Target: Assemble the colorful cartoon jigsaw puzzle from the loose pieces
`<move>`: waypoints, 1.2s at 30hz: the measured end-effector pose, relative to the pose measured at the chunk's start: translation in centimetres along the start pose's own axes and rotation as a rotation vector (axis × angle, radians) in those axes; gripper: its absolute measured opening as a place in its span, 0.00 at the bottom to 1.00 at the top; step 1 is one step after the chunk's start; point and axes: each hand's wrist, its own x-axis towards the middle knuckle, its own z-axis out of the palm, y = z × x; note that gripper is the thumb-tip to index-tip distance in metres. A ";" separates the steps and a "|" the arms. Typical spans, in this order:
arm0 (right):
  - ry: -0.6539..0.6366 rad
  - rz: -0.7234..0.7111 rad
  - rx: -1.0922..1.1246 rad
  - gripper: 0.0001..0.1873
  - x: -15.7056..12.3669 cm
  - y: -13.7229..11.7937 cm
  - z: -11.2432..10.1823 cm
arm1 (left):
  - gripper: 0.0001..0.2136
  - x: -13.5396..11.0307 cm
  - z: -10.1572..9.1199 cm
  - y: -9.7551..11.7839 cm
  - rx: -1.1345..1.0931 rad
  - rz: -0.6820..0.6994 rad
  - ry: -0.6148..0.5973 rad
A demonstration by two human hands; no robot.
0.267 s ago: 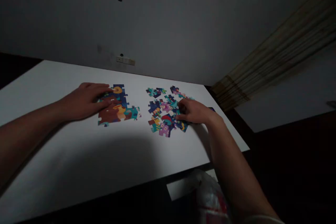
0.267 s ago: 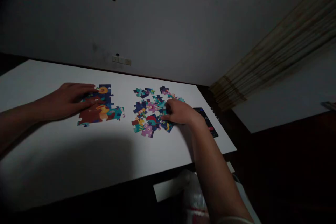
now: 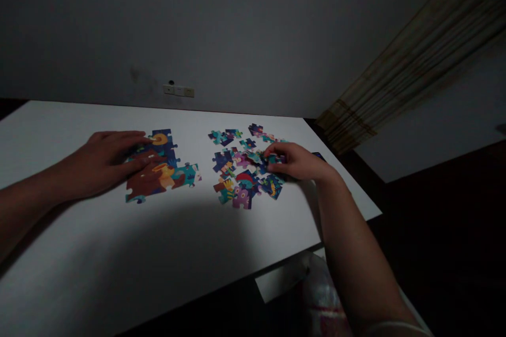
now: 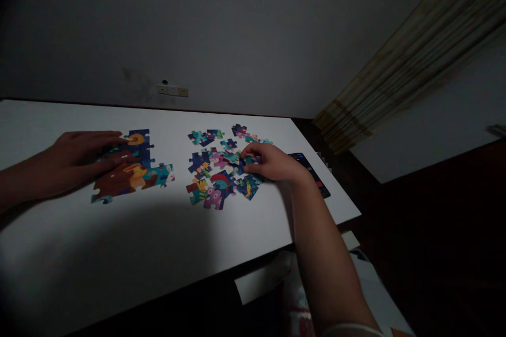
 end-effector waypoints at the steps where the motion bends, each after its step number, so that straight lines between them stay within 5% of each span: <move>1: 0.050 0.003 0.038 0.19 -0.1 0.4 -0.3 | 0.49 0.0 -0.1 0.0 -0.001 0.001 -0.010; 6: 0.258 0.075 0.003 0.24 0.3 2.5 -0.8 | 0.47 0.1 -0.3 0.2 -0.017 -0.007 -0.013; 12: 0.166 0.083 -0.063 0.16 1.0 3.1 -0.2 | 0.44 0.0 -0.2 0.1 -0.040 -0.017 0.007; 17: 0.262 0.037 -0.141 0.11 1.0 2.7 -0.1 | 0.45 0.0 0.4 -0.3 -0.055 -0.011 0.032; 25: 0.023 -0.132 -0.185 0.27 1.3 1.1 1.6 | 0.47 -0.1 0.1 -0.1 -0.044 -0.015 0.016; 32: 0.034 -0.023 -0.022 0.17 1.1 1.2 1.3 | 0.46 -0.1 -0.3 0.6 -0.051 0.020 0.006; 36: 0.180 0.058 0.040 0.18 1.3 2.1 0.9 | 0.45 0.0 -0.3 0.6 -0.026 0.013 -0.010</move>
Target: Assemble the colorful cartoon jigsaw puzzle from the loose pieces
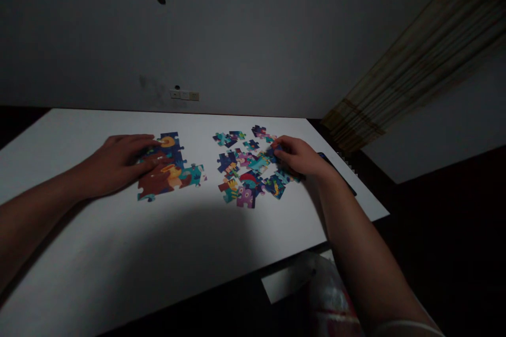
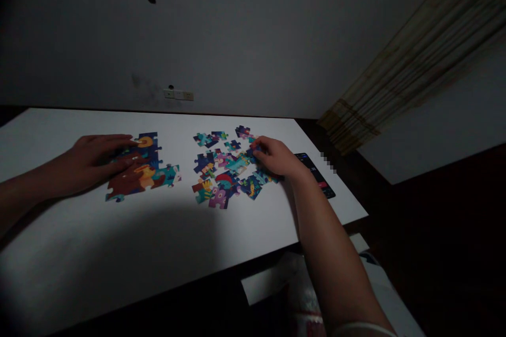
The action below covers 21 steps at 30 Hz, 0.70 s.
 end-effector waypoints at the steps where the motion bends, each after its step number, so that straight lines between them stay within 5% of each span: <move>1: 0.041 0.009 -0.012 0.18 0.1 0.3 -0.1 | 0.44 0.0 0.0 0.0 -0.002 -0.003 0.006; 14: 0.261 0.082 -0.301 0.19 0.4 2.8 -1.1 | 0.47 -0.1 0.1 0.2 -0.045 -0.005 0.030; 21: 0.192 0.126 -0.292 0.17 0.3 2.8 -1.3 | 0.48 -0.2 -0.1 0.3 -0.011 -0.021 0.011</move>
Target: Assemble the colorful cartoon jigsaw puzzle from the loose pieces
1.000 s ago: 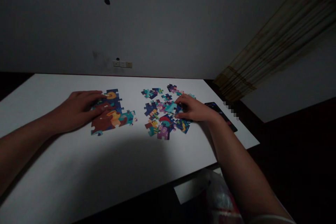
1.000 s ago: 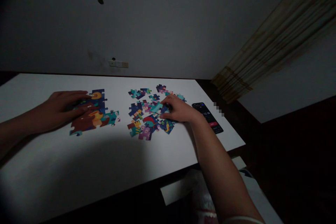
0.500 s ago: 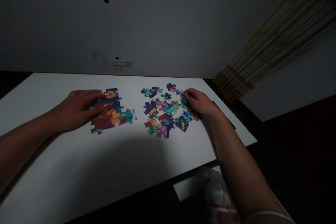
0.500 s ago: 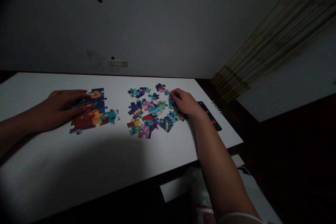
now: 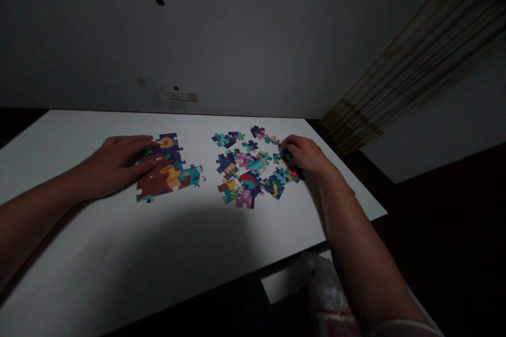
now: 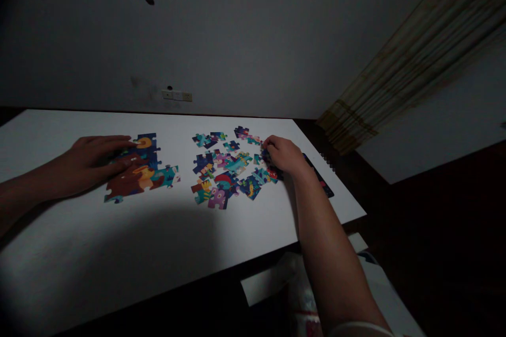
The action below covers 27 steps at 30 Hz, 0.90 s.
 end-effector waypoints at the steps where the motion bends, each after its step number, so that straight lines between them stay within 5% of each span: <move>1: -0.020 0.000 0.005 0.16 -0.1 -0.2 0.0 | 0.48 0.0 0.0 -0.1 0.001 0.002 -0.003; 14: -0.073 -0.017 -0.044 0.15 -0.1 -0.9 0.2 | 0.47 0.0 0.2 -0.4 -0.004 0.016 -0.006; 18: -0.026 -0.169 0.011 0.13 -0.2 -1.6 0.6 | 0.47 0.0 0.4 -0.6 -0.023 0.035 0.007; 27: -0.353 -0.517 0.184 0.34 -1.7 -5.5 1.9 | 0.49 0.1 0.6 -1.1 -0.027 0.032 0.016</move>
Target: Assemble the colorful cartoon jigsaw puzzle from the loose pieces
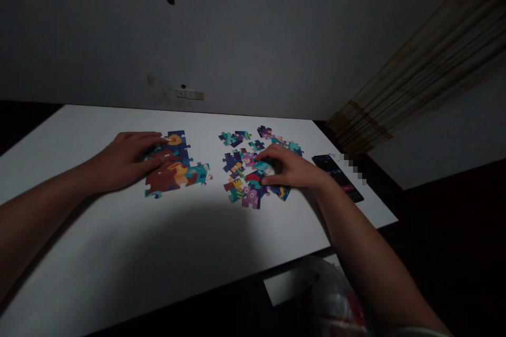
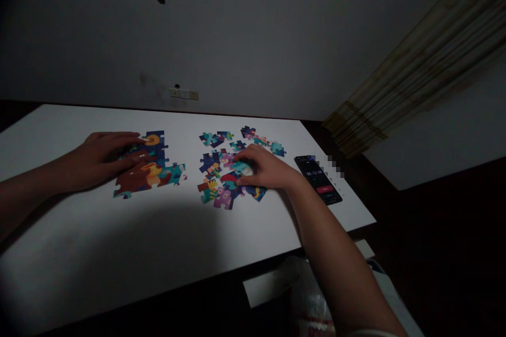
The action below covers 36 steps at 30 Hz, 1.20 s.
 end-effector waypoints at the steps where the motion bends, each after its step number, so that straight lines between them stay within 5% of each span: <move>1: -0.032 -0.030 0.003 0.36 0.0 -0.3 0.1 | 0.48 0.0 0.0 0.0 -0.002 0.003 -0.002; 5: -0.113 -0.070 0.001 0.41 0.1 -1.2 0.2 | 0.44 0.1 0.0 0.1 0.010 0.009 -0.003; 16: -0.118 -0.036 0.044 0.23 0.0 -1.5 -0.4 | 0.49 -0.1 -0.4 0.7 0.024 -0.021 -0.013; 19: -0.074 -0.005 0.105 0.18 0.0 -1.0 -0.7 | 0.48 0.0 -0.3 0.6 0.027 -0.029 -0.019; 26: 0.097 0.246 0.296 0.25 0.0 1.0 -0.7 | 0.46 0.0 -0.1 0.4 0.017 -0.006 -0.016; 30: 0.251 0.308 0.124 0.25 -0.1 2.2 -0.8 | 0.47 -0.1 -0.3 0.7 -0.013 0.006 -0.011; 36: 0.318 0.352 -0.151 0.21 -0.4 3.5 -1.0 | 0.43 -0.1 -0.5 1.1 -0.016 -0.005 -0.010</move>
